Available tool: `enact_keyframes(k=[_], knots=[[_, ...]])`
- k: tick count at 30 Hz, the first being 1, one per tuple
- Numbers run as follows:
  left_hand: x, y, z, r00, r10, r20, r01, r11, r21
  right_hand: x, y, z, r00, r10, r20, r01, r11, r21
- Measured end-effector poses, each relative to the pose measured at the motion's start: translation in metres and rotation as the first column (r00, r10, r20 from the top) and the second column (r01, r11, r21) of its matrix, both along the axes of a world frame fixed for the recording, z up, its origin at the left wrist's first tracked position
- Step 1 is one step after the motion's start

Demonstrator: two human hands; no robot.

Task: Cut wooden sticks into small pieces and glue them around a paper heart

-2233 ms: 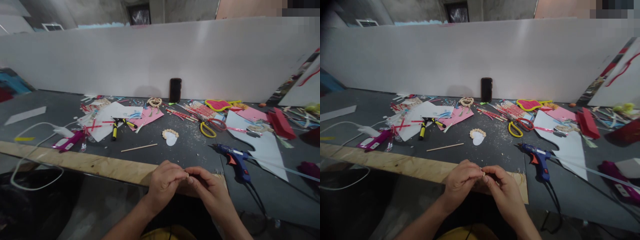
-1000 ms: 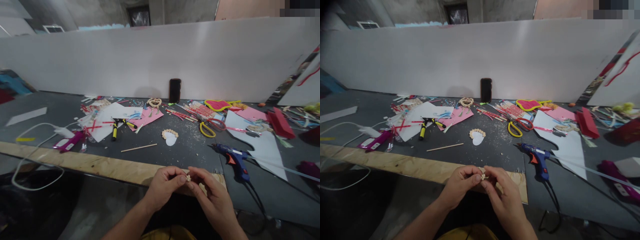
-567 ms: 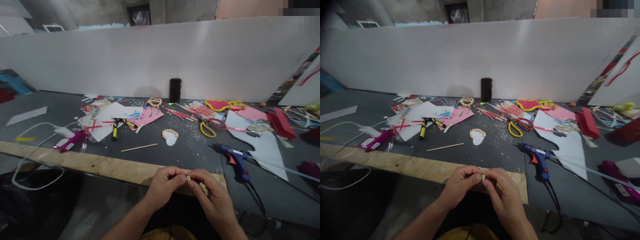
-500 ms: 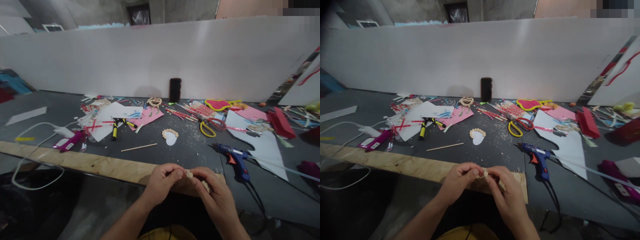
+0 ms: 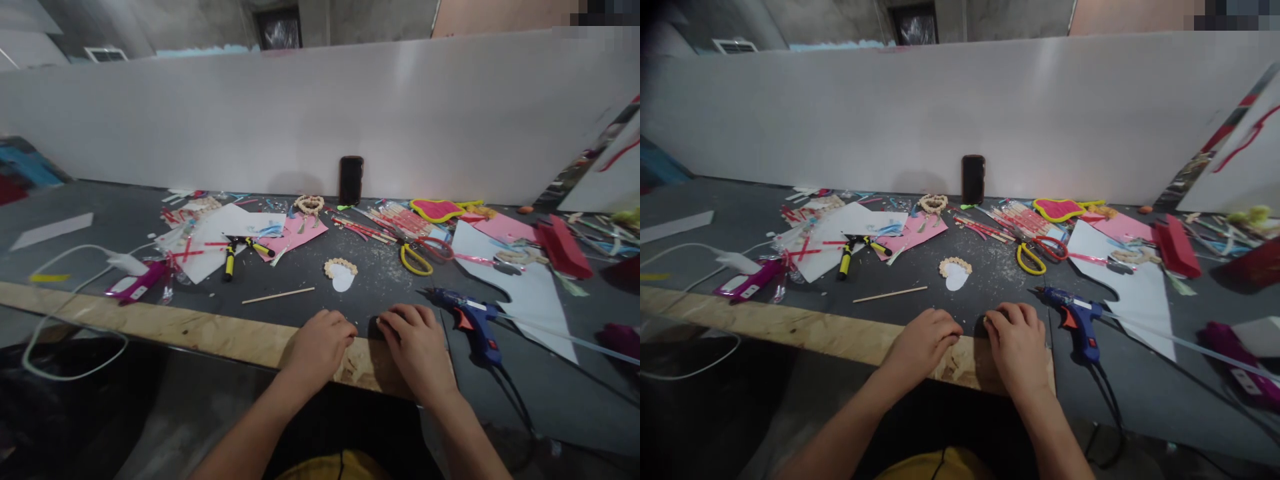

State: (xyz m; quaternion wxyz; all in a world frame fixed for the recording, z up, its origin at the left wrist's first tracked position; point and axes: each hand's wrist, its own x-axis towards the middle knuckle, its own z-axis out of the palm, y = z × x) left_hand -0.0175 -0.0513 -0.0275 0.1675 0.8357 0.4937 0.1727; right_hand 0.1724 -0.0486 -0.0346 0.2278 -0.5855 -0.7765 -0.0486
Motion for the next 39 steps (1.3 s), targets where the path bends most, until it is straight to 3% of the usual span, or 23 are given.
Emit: enact_keyframes(k=[9, 13, 17, 21, 23, 26, 29, 33, 35, 39], knots=[[0.003, 0.003, -0.003, 0.997, -0.012, -0.081, 0.01, 1.0, -0.022, 0.005, -0.003, -0.002, 0.997, -0.046, 0.063, 0.048, 0.998, -0.033], [0.005, 0.001, 0.003, 0.998, 0.01, 0.063, -0.006, 0.998, -0.067, 0.011, -0.004, -0.003, 1.0, -0.01, 0.03, 0.009, 1.0, 0.012], [0.006, -0.005, 0.01, 0.954, 0.105, 0.281, -0.057, 0.983, -0.173, 0.036, -0.005, 0.007, 0.999, 0.048, -0.01, -0.045, 0.986, 0.16], [0.007, -0.008, 0.006, 0.882, 0.207, 0.424, -0.079, 0.951, -0.298, 0.078, -0.009, 0.016, 0.984, -0.162, 0.072, 0.144, 0.968, 0.205], [0.008, -0.009, 0.003, 0.841, 0.257, 0.477, -0.082, 0.931, -0.355, 0.096, -0.013, 0.015, 0.948, -0.279, 0.155, 0.252, 0.952, 0.172], [0.01, -0.01, 0.001, 0.794, 0.239, 0.559, -0.041, 0.939, -0.342, 0.11, -0.018, 0.008, 0.895, -0.387, 0.223, 0.371, 0.922, 0.109], [0.012, -0.012, 0.003, 0.779, 0.212, 0.59, -0.006, 0.944, -0.33, 0.109, -0.017, 0.005, 0.865, -0.438, 0.243, 0.451, 0.893, 0.006], [0.015, -0.014, 0.004, 0.736, 0.297, 0.609, -0.006, 0.901, -0.433, 0.106, -0.006, 0.012, 0.82, -0.5, 0.279, 0.558, 0.807, -0.194], [0.016, -0.015, 0.003, 0.704, 0.343, 0.622, -0.003, 0.877, -0.48, 0.109, -0.001, 0.016, 0.816, -0.514, 0.264, 0.576, 0.762, -0.296], [0.016, -0.016, 0.0, 0.647, 0.398, 0.651, 0.015, 0.847, -0.532, 0.119, 0.001, 0.024, 0.833, -0.542, 0.115, 0.532, 0.727, -0.434]])
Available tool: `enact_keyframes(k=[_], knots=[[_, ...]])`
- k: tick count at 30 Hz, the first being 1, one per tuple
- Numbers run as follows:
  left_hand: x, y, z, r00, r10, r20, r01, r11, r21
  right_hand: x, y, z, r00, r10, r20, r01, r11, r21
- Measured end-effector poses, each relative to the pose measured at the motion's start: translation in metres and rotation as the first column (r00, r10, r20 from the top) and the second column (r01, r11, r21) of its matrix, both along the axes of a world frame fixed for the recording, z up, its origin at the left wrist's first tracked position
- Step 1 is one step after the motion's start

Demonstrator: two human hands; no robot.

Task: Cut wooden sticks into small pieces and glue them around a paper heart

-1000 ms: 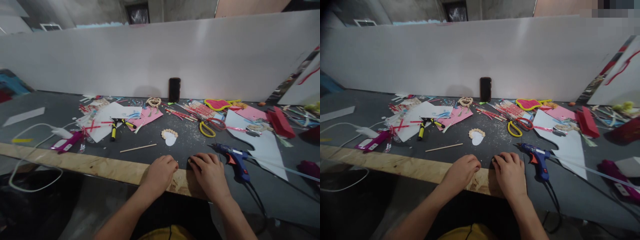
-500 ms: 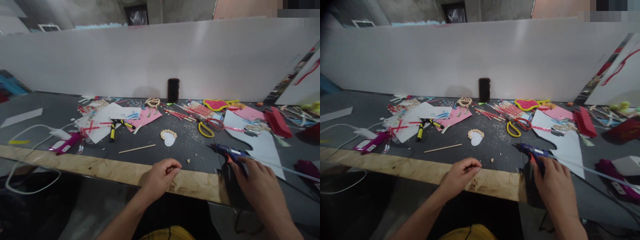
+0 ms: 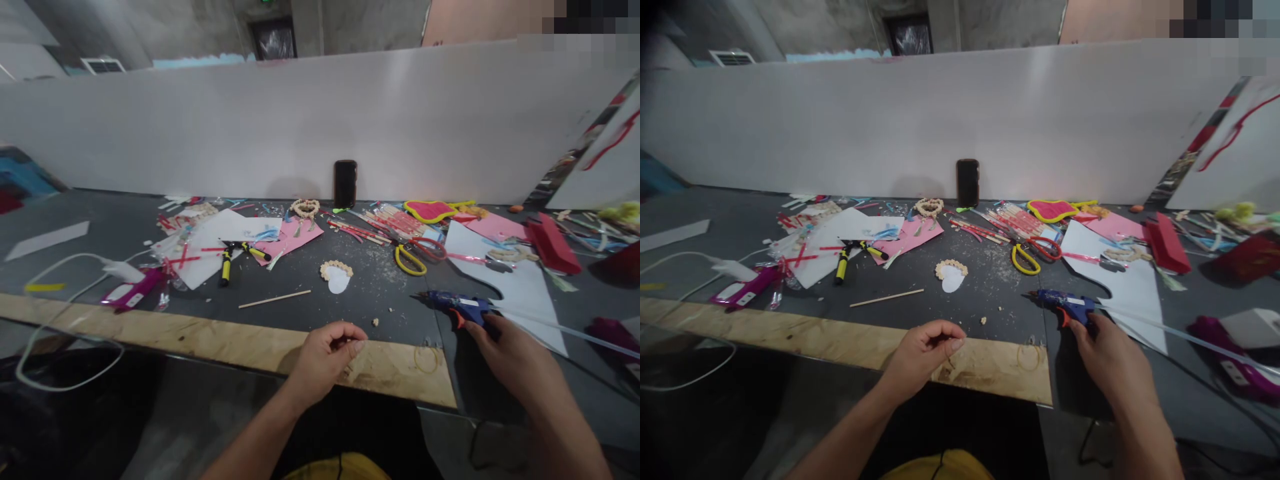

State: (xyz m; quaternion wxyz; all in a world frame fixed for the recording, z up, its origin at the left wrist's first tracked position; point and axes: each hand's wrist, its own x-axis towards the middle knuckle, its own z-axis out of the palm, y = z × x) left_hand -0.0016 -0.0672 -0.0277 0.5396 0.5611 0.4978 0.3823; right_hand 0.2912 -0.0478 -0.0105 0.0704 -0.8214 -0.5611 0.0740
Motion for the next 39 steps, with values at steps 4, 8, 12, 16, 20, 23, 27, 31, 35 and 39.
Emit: enact_keyframes(k=[4, 8, 12, 16, 20, 23, 27, 31, 35, 39], knots=[[0.001, -0.001, 0.0, 0.997, 0.042, 0.06, -0.04, 0.999, -0.022, 0.0, -0.012, 0.01, 0.913, -0.149, -0.379, 0.202, 0.974, 0.102], [0.004, -0.001, 0.003, 0.985, 0.093, 0.142, -0.086, 0.995, -0.059, -0.01, -0.026, 0.012, 0.433, -0.085, -0.898, 0.346, 0.935, 0.078], [0.007, -0.001, 0.005, 0.954, 0.148, 0.263, -0.115, 0.984, -0.137, -0.03, -0.037, 0.003, 0.24, 0.019, -0.971, 0.272, 0.958, 0.086], [0.009, 0.0, 0.004, 0.905, 0.21, 0.369, -0.143, 0.969, -0.202, -0.057, -0.05, -0.006, 0.306, 0.127, -0.943, 0.209, 0.958, 0.197], [0.008, 0.002, 0.002, 0.874, 0.238, 0.424, -0.15, 0.962, -0.23, -0.075, -0.067, -0.013, 0.492, 0.277, -0.825, 0.068, 0.933, 0.354], [0.008, 0.002, 0.002, 0.863, 0.246, 0.442, -0.158, 0.961, -0.227, -0.081, -0.08, -0.017, 0.601, 0.311, -0.736, 0.007, 0.919, 0.394], [0.008, 0.002, 0.003, 0.847, 0.246, 0.47, -0.145, 0.96, -0.242, -0.083, -0.089, -0.02, 0.662, 0.327, -0.674, -0.031, 0.911, 0.412], [0.008, 0.001, 0.003, 0.836, 0.258, 0.484, -0.146, 0.955, -0.257, -0.082, -0.086, -0.022, 0.672, 0.404, -0.62, -0.111, 0.883, 0.455], [0.007, 0.001, 0.003, 0.833, 0.275, 0.481, -0.156, 0.949, -0.273, -0.081, -0.084, -0.025, 0.708, 0.416, -0.571, -0.134, 0.872, 0.47], [0.007, 0.001, 0.004, 0.829, 0.28, 0.483, -0.155, 0.947, -0.283, -0.083, -0.085, -0.025, 0.698, 0.436, -0.569, -0.141, 0.862, 0.487]])
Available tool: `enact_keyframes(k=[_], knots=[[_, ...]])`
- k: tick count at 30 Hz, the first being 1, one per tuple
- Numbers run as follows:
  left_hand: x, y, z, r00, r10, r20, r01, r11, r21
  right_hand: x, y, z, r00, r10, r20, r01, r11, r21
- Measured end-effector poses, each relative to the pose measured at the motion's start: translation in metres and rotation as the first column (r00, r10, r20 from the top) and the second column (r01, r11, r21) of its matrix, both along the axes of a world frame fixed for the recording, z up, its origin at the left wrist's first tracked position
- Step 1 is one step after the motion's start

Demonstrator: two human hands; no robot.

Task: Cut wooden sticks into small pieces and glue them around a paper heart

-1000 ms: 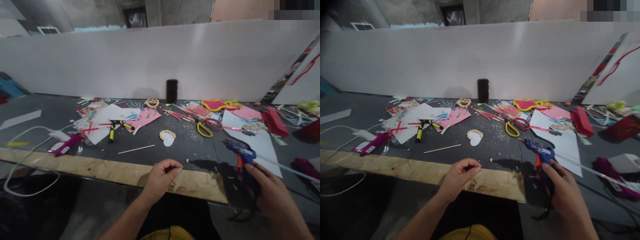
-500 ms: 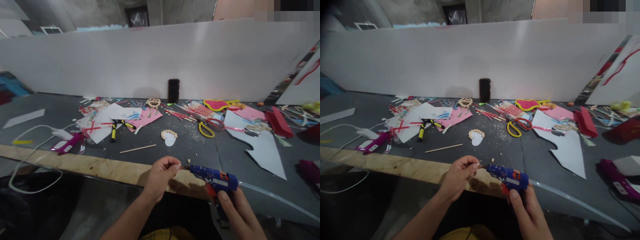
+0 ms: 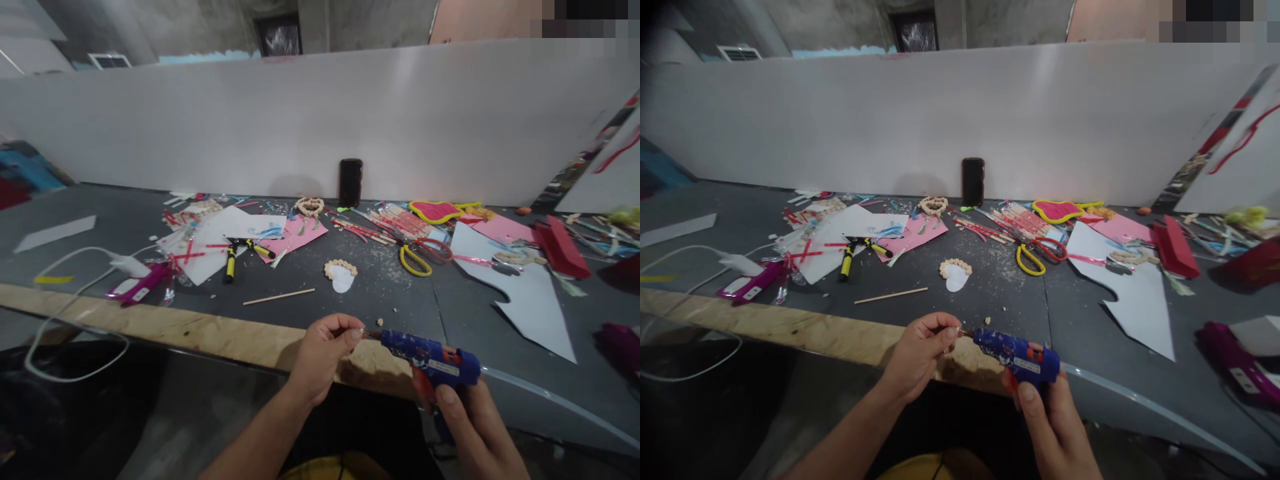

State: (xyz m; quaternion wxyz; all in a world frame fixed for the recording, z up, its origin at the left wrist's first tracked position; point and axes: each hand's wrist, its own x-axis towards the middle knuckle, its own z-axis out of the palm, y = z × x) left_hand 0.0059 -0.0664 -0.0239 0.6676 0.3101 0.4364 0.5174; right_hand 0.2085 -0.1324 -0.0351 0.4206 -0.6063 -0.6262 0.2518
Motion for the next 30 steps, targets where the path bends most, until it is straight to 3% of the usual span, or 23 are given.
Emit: enact_keyframes(k=[15, 23, 30], knots=[[0.001, 0.0, -0.0002, 1.0, 0.003, 0.005, -0.003, 1.0, -0.004, 0.0035, 0.0013, -0.0035, 0.999, 0.042, 0.018, -0.043, 0.999, 0.029], [0.0015, 0.0004, -0.0002, 1.0, 0.005, 0.024, -0.004, 1.0, -0.005, -0.0039, 0.0004, -0.0007, 1.0, 0.008, -0.019, -0.007, 1.0, 0.029], [0.0017, 0.0003, -0.0007, 1.0, 0.004, 0.023, -0.003, 1.0, -0.009, 0.0029, 0.0015, -0.0042, 0.997, 0.059, 0.05, -0.061, 0.997, 0.054]])
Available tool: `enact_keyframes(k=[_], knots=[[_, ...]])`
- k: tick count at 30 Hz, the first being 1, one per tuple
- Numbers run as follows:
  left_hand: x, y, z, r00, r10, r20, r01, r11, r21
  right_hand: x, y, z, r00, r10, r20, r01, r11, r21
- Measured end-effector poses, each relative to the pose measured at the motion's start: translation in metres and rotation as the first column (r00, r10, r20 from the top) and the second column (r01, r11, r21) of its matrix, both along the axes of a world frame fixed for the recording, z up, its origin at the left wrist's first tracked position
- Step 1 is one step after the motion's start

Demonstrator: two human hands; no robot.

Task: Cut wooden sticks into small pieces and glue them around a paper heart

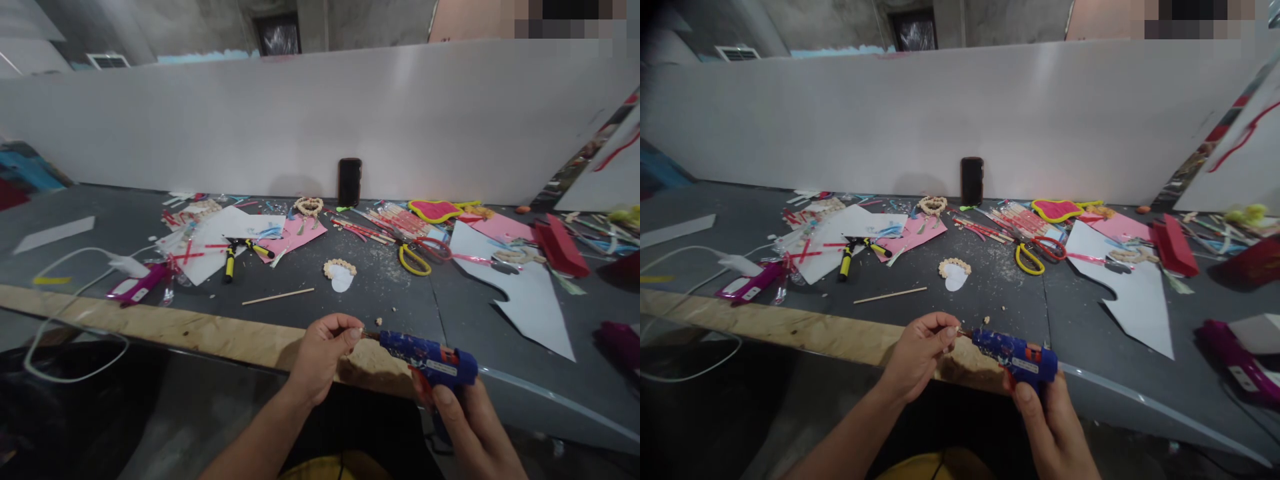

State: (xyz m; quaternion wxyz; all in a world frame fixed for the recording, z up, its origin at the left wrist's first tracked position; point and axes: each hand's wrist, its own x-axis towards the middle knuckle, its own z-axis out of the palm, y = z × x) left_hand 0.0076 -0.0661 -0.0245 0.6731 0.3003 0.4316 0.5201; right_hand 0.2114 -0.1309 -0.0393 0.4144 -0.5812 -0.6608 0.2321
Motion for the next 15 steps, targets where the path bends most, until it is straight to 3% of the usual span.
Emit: enact_keyframes(k=[8, 12, 15], knots=[[-0.001, 0.0, -0.004, 1.0, 0.011, -0.001, -0.011, 1.0, 0.009, -0.001, -0.001, 0.003, 0.998, -0.053, -0.035, 0.052, 0.998, -0.033], [-0.001, 0.001, -0.004, 1.0, 0.01, 0.023, -0.01, 1.0, 0.004, 0.015, 0.014, 0.013, 0.968, -0.237, -0.08, 0.227, 0.967, -0.12], [-0.001, 0.001, -0.003, 1.0, 0.005, 0.02, -0.005, 1.0, -0.009, 0.036, 0.043, 0.024, 0.928, -0.37, 0.047, 0.37, 0.894, -0.252]])
